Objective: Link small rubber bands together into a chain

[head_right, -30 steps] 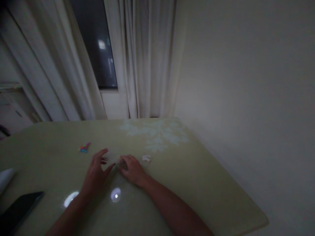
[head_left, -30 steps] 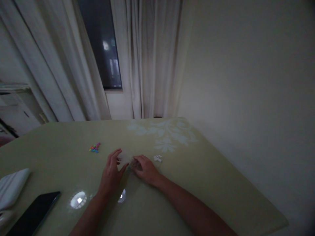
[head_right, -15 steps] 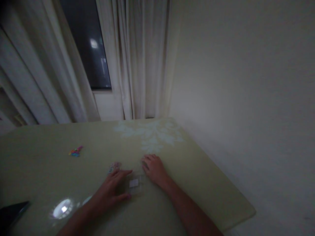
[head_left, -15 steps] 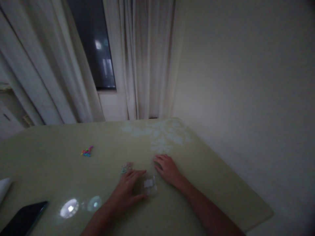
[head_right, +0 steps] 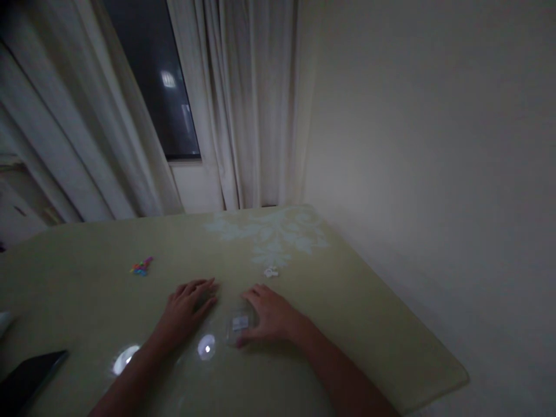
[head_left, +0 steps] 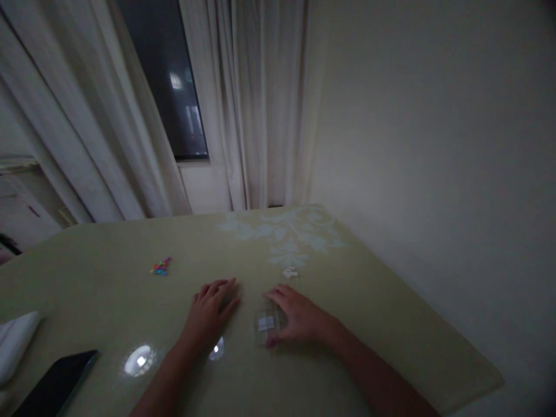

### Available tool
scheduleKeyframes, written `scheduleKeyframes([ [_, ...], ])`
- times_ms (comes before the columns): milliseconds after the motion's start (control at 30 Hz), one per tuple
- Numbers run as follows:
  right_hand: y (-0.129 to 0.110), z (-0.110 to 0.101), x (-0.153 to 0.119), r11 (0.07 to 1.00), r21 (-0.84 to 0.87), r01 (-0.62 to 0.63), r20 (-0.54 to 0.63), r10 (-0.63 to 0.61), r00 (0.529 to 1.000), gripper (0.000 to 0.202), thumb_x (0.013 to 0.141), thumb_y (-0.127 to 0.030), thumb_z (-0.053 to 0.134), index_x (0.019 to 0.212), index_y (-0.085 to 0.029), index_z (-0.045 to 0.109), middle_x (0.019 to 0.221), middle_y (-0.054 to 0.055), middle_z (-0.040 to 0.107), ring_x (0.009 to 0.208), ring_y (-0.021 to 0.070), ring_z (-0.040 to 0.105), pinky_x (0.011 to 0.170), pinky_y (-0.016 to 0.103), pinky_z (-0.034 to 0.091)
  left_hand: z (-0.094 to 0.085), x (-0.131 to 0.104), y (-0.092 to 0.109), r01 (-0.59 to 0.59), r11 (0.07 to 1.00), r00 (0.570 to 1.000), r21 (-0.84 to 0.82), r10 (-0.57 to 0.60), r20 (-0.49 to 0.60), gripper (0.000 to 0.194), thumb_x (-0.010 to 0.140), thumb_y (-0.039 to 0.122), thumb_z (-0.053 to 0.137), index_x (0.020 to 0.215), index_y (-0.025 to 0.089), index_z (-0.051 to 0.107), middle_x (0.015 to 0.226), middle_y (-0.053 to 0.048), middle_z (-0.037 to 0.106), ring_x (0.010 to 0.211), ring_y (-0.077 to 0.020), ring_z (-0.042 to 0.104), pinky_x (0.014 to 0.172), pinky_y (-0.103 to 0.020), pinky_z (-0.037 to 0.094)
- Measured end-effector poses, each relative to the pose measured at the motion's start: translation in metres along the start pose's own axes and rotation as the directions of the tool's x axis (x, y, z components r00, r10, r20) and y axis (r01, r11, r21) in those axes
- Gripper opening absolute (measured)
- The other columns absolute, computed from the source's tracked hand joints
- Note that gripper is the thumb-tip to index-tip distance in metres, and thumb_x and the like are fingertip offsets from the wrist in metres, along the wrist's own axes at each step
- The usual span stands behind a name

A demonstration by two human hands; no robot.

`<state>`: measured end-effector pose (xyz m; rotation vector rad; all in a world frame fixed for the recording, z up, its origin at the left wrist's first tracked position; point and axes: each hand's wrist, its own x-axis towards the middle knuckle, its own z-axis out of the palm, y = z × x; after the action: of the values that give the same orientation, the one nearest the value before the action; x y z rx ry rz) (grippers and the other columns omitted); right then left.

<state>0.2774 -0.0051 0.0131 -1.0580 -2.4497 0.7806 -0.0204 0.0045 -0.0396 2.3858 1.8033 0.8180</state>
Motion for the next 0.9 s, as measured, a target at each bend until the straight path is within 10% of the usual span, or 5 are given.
scheduleKeyframes([
  [300, -0.014, 0.031, 0.01, 0.998, -0.033, 0.049, -0.014, -0.049, 0.999, 0.089, 0.08, -0.068, 0.079, 0.149, -0.018, 0.053, 0.136, 0.016, 0.06, 0.126, 0.0313, 0.054, 0.112, 0.042, 0.041, 0.001, 0.009, 0.007, 0.109, 0.988, 0.989, -0.11, -0.097, 0.108, 0.025, 0.103, 0.033, 0.044, 0.097, 0.021, 0.066, 0.101, -0.009, 0.068, 0.098, -0.0252, 0.066, 0.09, -0.037, 0.051],
  [700, -0.009, 0.027, 0.008, 0.995, -0.01, 0.104, 0.022, -0.104, 0.994, 0.09, 0.079, -0.07, 0.079, 0.15, -0.021, 0.053, 0.137, 0.015, 0.06, 0.127, 0.0311, 0.054, 0.113, 0.043, 0.041, -0.005, 0.006, 0.008, 0.182, 0.969, 0.983, -0.166, -0.175, 0.054, 0.031, 0.104, 0.035, 0.036, 0.103, 0.022, 0.065, 0.107, -0.009, 0.072, 0.095, -0.0255, 0.071, 0.086, -0.037, 0.053],
  [900, -0.034, -0.004, -0.002, 0.965, -0.012, 0.262, -0.31, -0.253, 0.916, 0.067, 0.096, -0.068, 0.059, 0.146, -0.024, 0.057, 0.132, 0.014, 0.063, 0.122, 0.0294, 0.058, 0.108, 0.046, 0.047, -0.003, 0.006, 0.002, 0.179, 0.953, 0.98, -0.245, -0.195, -0.04, 0.033, 0.103, 0.034, 0.037, 0.108, 0.022, 0.067, 0.111, -0.01, 0.074, 0.103, -0.027, 0.071, 0.093, -0.042, 0.055],
])
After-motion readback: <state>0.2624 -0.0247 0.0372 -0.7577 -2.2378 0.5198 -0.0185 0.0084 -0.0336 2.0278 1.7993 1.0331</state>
